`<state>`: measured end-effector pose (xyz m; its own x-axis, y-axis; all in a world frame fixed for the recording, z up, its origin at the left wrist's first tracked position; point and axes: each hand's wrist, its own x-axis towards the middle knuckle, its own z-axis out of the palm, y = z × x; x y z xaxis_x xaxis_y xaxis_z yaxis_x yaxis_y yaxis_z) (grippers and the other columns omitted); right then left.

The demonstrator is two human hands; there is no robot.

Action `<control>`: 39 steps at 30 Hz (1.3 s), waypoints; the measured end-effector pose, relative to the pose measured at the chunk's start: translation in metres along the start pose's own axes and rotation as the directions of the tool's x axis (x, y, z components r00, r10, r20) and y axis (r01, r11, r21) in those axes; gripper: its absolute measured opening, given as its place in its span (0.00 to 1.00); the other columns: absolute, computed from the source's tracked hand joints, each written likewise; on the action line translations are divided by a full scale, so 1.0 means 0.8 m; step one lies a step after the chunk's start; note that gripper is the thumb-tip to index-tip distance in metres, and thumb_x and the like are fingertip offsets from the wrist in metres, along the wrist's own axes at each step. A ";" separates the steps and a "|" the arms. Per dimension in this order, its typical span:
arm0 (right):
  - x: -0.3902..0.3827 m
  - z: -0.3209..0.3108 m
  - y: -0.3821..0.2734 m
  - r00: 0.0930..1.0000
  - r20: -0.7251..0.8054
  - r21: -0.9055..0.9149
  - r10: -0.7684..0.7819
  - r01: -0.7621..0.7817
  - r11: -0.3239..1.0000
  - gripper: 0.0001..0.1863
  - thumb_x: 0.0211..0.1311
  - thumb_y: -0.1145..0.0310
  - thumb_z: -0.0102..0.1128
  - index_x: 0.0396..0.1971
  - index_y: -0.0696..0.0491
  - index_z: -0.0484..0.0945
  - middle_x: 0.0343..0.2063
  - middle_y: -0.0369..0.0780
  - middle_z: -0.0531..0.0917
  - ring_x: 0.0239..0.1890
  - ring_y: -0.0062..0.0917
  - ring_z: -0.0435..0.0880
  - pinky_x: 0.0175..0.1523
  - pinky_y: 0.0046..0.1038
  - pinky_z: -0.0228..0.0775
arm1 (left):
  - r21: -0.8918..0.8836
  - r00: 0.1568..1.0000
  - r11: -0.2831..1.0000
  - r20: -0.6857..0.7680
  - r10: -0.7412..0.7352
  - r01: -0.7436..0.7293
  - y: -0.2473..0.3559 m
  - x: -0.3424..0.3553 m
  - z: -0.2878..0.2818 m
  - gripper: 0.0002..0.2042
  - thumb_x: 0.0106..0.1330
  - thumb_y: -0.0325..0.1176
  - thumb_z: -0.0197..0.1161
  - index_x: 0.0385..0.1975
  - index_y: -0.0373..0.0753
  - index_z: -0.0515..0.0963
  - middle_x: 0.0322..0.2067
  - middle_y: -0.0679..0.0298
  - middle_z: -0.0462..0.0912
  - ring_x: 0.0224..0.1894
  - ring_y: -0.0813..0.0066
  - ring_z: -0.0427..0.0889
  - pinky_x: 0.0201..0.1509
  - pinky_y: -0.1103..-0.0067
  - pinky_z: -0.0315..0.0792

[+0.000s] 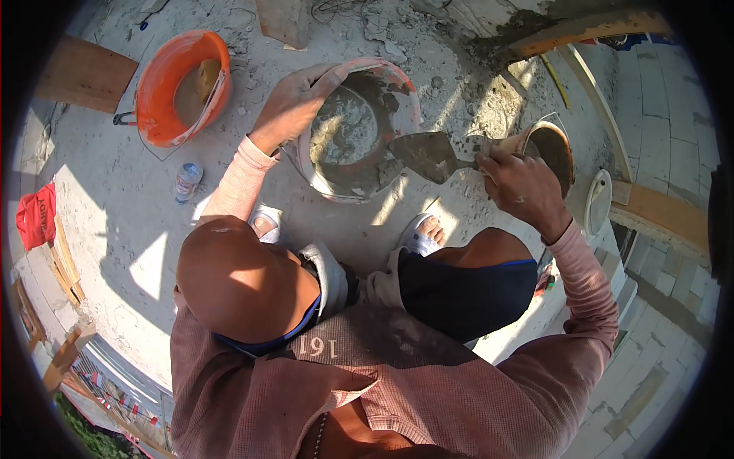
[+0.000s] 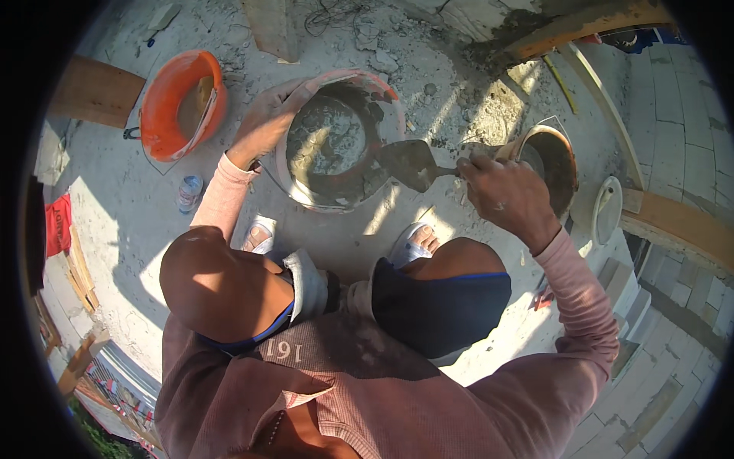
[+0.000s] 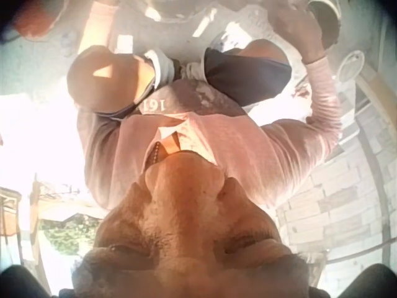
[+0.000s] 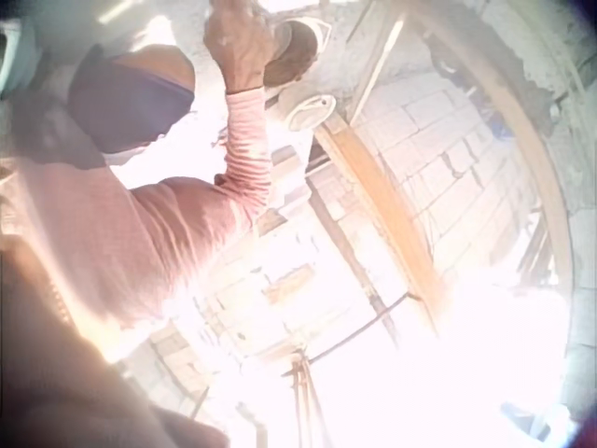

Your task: The person applies mortar to a vertical joint on a block wall using a trowel, scooping mortar from a bucket and smoothing it into the gap between blocks.

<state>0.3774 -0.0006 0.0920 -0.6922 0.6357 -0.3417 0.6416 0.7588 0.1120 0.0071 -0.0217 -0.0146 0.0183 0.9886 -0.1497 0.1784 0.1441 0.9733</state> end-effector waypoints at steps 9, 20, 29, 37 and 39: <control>0.051 0.093 -0.062 0.981 -0.079 0.412 -0.179 0.195 0.890 0.18 0.69 0.59 0.56 0.55 0.48 0.78 0.43 0.39 0.83 0.36 0.41 0.87 0.41 0.44 0.80 | 0.137 0.995 0.988 -0.068 0.077 -0.067 -0.001 -0.004 0.004 0.24 0.75 0.52 0.54 0.54 0.38 0.82 0.42 0.53 0.87 0.43 0.62 0.84 0.53 0.73 0.74; 0.041 0.133 -0.084 0.963 -0.267 0.873 0.037 0.226 0.433 0.21 0.64 0.64 0.67 0.53 0.59 0.78 0.38 0.46 0.79 0.41 0.42 0.81 0.48 0.37 0.73 | 0.303 0.988 0.953 -0.138 0.067 -0.022 -0.062 -0.013 -0.084 0.23 0.79 0.47 0.49 0.52 0.32 0.81 0.46 0.49 0.87 0.52 0.46 0.83 0.58 0.67 0.73; -0.121 -0.013 0.079 0.752 -0.440 0.660 0.490 -0.099 0.744 0.26 0.54 0.63 0.77 0.50 0.59 0.79 0.40 0.45 0.77 0.42 0.38 0.79 0.49 0.36 0.72 | 0.765 0.959 0.607 0.049 0.278 -0.215 0.188 0.117 -0.039 0.42 0.73 0.64 0.49 0.67 0.26 0.66 0.50 0.44 0.82 0.55 0.51 0.82 0.59 0.65 0.73; -0.191 -0.251 0.193 0.652 -0.570 0.349 0.500 -0.359 0.865 0.22 0.60 0.60 0.72 0.49 0.57 0.80 0.40 0.45 0.83 0.40 0.38 0.82 0.47 0.35 0.72 | 0.400 0.866 0.861 -0.252 0.432 -0.313 0.366 0.312 0.157 0.32 0.66 0.62 0.59 0.55 0.38 0.81 0.39 0.56 0.89 0.48 0.57 0.85 0.59 0.65 0.74; -0.186 -0.304 0.217 0.674 -0.562 0.247 0.479 -0.416 0.875 0.22 0.62 0.58 0.70 0.50 0.56 0.81 0.40 0.45 0.85 0.41 0.38 0.82 0.48 0.36 0.72 | 0.335 0.787 0.866 -0.382 0.484 -0.370 0.363 0.304 0.150 0.26 0.68 0.57 0.58 0.46 0.38 0.82 0.33 0.57 0.87 0.41 0.59 0.86 0.52 0.64 0.75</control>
<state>0.5110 0.0712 0.3894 -0.3448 0.8720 0.3474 0.9312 0.3643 0.0096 0.1815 0.2554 0.2110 -0.2752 0.8649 0.4198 0.4771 -0.2562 0.8407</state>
